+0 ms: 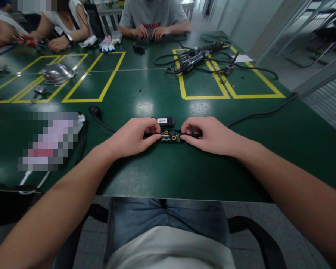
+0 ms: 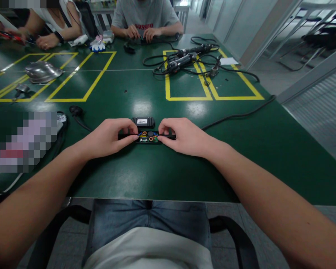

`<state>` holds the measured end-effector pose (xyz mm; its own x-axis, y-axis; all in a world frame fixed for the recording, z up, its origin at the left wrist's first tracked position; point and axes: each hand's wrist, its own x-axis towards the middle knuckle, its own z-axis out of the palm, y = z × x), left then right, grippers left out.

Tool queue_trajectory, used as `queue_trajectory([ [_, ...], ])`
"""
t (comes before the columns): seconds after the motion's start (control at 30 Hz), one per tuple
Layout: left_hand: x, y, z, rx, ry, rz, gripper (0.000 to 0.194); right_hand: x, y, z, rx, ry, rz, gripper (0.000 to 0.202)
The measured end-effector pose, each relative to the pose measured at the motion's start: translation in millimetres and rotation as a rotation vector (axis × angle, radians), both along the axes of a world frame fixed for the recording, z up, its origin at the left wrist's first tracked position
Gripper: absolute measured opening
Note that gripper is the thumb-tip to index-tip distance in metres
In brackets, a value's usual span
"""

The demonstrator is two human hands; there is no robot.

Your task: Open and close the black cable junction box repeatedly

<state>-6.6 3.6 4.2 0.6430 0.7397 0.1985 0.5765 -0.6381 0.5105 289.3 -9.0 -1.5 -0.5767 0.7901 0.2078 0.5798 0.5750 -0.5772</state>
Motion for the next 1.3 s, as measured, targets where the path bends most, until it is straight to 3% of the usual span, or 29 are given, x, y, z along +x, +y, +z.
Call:
queue_trajectory([
  [0.3, -2.1, -4.0, 10.3, -0.010, -0.038, 0.046, 0.015, 1.2, -1.4, 3.0, -0.006, 0.037, -0.014, 0.005],
  [0.9, -13.8, 11.1, 0.1, -0.103, -0.055, 0.017, 0.019, 9.9, 7.5, 2.4, -0.066, 0.061, 0.010, 0.013],
  [1.13, -10.2, 9.1, 2.1, -0.001, -0.035, -0.006, 0.014, 10.7, 7.9, 2.8, -0.091, 0.061, 0.000, 0.014],
  [1.3, -7.4, 5.5, 4.1, 0.090, -0.004, -0.023, 0.015, 9.6, 8.6, -6.2, 0.035, 0.038, 0.002, 0.005],
])
